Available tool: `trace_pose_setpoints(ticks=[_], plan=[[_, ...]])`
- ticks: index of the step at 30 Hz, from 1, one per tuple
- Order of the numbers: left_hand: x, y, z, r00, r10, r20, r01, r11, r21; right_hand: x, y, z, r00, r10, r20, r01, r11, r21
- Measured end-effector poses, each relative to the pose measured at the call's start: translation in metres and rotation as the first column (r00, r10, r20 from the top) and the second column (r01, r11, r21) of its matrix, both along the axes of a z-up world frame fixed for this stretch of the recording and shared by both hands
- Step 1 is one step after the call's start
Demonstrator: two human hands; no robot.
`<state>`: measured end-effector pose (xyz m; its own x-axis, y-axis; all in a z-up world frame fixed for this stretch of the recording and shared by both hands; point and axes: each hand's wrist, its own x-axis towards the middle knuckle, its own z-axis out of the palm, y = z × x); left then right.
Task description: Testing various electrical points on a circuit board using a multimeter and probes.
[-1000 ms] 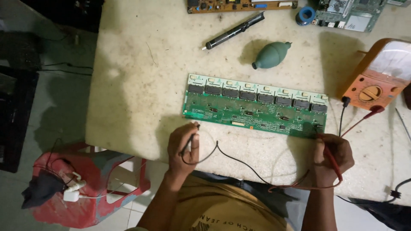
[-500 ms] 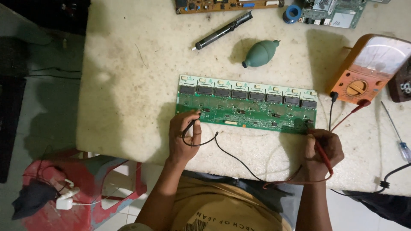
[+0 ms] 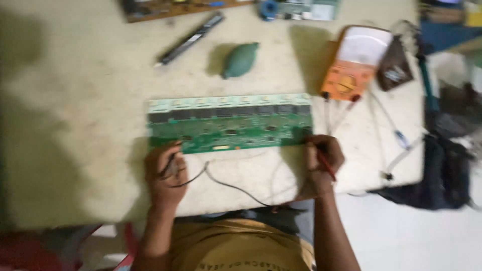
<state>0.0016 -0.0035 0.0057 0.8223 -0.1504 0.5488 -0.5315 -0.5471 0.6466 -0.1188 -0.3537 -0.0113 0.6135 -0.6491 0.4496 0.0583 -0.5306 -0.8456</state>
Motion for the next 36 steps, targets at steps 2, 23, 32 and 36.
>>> trace_pose_setpoints(ticks=[2,23,32,36], plan=[[0.000,-0.002,0.001,1.000,-0.018,0.001,0.018,1.000,-0.018,-0.001,0.005,0.004,1.000,-0.023,0.013,0.023,1.000,0.005],[-0.009,0.011,-0.021,0.991,-0.020,-0.136,0.032,0.996,0.089,0.008,0.024,0.053,0.990,0.014,-0.144,-0.001,0.996,0.089],[-0.008,0.010,-0.021,0.991,-0.010,-0.135,0.021,0.997,0.080,0.006,0.021,0.060,0.988,0.044,-0.149,-0.036,0.998,0.059],[-0.004,0.007,-0.011,0.995,-0.077,-0.060,0.079,0.996,0.032,0.005,0.022,0.065,0.984,0.087,-0.157,-0.085,0.996,0.018]])
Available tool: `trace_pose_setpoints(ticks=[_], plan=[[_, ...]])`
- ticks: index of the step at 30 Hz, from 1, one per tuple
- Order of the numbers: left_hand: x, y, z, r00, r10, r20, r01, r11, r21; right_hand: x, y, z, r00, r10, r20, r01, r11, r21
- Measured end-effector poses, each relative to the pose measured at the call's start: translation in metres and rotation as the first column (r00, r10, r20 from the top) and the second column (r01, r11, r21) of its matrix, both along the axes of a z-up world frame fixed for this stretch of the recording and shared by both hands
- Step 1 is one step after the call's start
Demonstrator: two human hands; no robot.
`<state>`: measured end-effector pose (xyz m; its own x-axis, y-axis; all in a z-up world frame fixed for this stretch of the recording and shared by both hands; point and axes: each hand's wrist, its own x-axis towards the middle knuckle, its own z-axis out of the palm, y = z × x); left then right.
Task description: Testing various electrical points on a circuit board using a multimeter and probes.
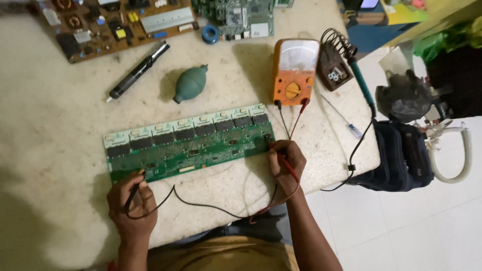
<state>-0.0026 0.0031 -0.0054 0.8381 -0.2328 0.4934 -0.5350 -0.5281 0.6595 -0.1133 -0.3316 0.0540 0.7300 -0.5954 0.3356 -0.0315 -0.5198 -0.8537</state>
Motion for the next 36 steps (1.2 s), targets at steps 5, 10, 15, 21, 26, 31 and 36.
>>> trace_pose_setpoints(ticks=[5,10,15,21,26,31,36], plan=[[0.000,-0.003,0.006,1.000,-0.005,0.026,0.005,1.000,-0.003,0.000,0.007,0.003,0.997,-0.061,-0.041,0.067,0.987,0.148],[-0.002,0.001,-0.002,1.000,-0.014,0.001,0.014,1.000,0.002,-0.001,-0.004,-0.015,0.999,-0.033,0.003,0.033,0.994,0.100],[-0.004,0.001,-0.003,0.999,0.019,-0.026,-0.019,1.000,0.003,0.000,-0.004,-0.011,0.999,-0.040,-0.024,0.040,0.999,0.009],[-0.003,0.000,-0.003,1.000,0.020,0.001,-0.020,0.999,0.031,-0.004,0.000,-0.002,0.999,-0.029,-0.023,0.032,0.989,0.145],[-0.002,-0.004,0.004,1.000,0.027,-0.004,-0.027,1.000,0.000,-0.005,-0.003,-0.017,0.997,-0.068,-0.038,0.074,0.975,0.209],[0.005,-0.011,0.013,0.988,0.132,0.084,-0.129,0.991,-0.046,-0.010,-0.020,-0.052,0.984,-0.010,0.179,-0.010,0.994,0.108],[0.006,-0.016,0.016,0.985,0.153,0.079,-0.149,0.987,-0.055,-0.014,-0.024,-0.062,0.981,0.065,0.181,-0.077,0.995,0.059]])
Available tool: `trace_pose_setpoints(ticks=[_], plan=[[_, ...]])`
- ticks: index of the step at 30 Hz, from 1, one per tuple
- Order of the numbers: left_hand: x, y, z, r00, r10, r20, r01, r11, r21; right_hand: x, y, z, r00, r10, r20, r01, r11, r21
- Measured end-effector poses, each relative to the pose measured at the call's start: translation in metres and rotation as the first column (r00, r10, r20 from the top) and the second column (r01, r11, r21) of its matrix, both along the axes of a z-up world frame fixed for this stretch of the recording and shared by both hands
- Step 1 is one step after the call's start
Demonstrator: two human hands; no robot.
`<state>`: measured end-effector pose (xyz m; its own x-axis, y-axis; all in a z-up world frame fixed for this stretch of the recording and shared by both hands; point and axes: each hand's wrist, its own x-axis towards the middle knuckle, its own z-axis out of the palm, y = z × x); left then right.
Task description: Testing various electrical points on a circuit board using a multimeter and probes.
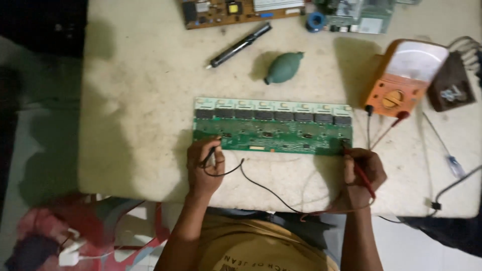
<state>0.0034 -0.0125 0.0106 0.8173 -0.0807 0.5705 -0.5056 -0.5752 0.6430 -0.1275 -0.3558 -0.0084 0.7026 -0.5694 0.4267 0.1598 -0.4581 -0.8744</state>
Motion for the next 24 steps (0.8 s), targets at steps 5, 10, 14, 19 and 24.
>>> trace_pose_setpoints(ticks=[5,10,14,19,24], plan=[[0.000,0.001,-0.007,1.000,-0.006,0.009,0.006,1.000,-0.020,0.000,-0.006,-0.007,1.000,0.009,-0.007,-0.009,0.999,-0.035],[-0.002,0.001,-0.009,1.000,-0.005,0.002,0.005,0.999,-0.040,-0.003,-0.009,-0.013,1.000,-0.004,-0.010,0.004,1.000,-0.020],[-0.001,0.001,-0.013,1.000,0.007,0.017,-0.007,1.000,-0.001,0.002,-0.012,-0.017,1.000,-0.012,0.004,0.012,0.999,-0.051],[-0.001,-0.001,-0.012,0.999,0.009,0.042,-0.011,0.999,0.044,0.001,-0.011,-0.013,0.999,-0.048,-0.016,0.047,0.996,-0.076],[-0.001,-0.002,-0.007,1.000,-0.007,0.023,0.006,1.000,0.023,-0.001,-0.016,-0.020,0.996,-0.069,-0.047,0.063,0.992,-0.113]])
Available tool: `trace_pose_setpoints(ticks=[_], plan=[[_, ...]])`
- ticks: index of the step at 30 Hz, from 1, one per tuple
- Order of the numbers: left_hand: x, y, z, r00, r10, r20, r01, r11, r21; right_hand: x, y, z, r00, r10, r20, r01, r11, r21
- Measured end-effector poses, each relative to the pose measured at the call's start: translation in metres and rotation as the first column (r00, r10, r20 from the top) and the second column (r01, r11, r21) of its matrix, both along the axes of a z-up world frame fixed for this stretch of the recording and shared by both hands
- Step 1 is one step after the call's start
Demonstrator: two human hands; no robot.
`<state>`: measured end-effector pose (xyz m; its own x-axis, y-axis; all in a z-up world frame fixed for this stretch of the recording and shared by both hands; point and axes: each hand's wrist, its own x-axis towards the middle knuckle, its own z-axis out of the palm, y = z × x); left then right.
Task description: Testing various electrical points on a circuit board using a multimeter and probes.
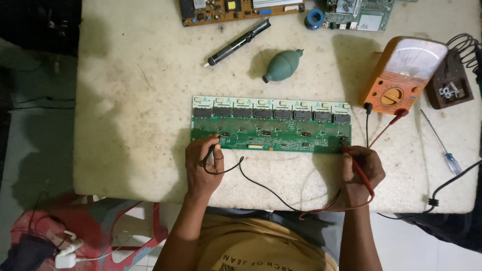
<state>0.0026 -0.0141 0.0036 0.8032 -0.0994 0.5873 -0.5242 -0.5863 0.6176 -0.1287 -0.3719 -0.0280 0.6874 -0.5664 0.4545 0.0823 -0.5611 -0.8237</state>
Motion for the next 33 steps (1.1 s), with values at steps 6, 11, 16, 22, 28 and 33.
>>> trace_pose_setpoints(ticks=[6,11,16,22,28,33], plan=[[0.001,0.004,-0.007,1.000,0.012,0.027,-0.013,0.999,0.046,0.006,0.022,0.016,0.997,-0.020,0.075,0.015,0.998,0.058],[0.000,0.005,0.002,1.000,-0.023,-0.016,0.023,1.000,0.009,0.042,0.116,0.030,0.992,0.089,0.093,-0.100,0.988,0.119],[0.001,0.004,-0.001,1.000,-0.022,-0.001,0.022,1.000,0.004,0.061,0.165,0.017,0.961,0.188,0.204,-0.218,0.966,0.136],[0.001,0.003,-0.002,1.000,-0.014,0.005,0.014,1.000,0.005,0.067,0.172,0.026,0.952,0.279,0.126,-0.266,0.958,-0.107],[0.001,0.004,-0.005,1.000,-0.008,0.003,0.008,1.000,0.020,0.075,0.172,0.048,0.965,0.247,0.091,-0.223,0.951,-0.213],[0.001,0.005,-0.001,1.000,-0.017,0.001,0.017,1.000,0.020,0.078,0.174,0.063,0.981,0.191,0.027,-0.177,0.947,-0.268]])
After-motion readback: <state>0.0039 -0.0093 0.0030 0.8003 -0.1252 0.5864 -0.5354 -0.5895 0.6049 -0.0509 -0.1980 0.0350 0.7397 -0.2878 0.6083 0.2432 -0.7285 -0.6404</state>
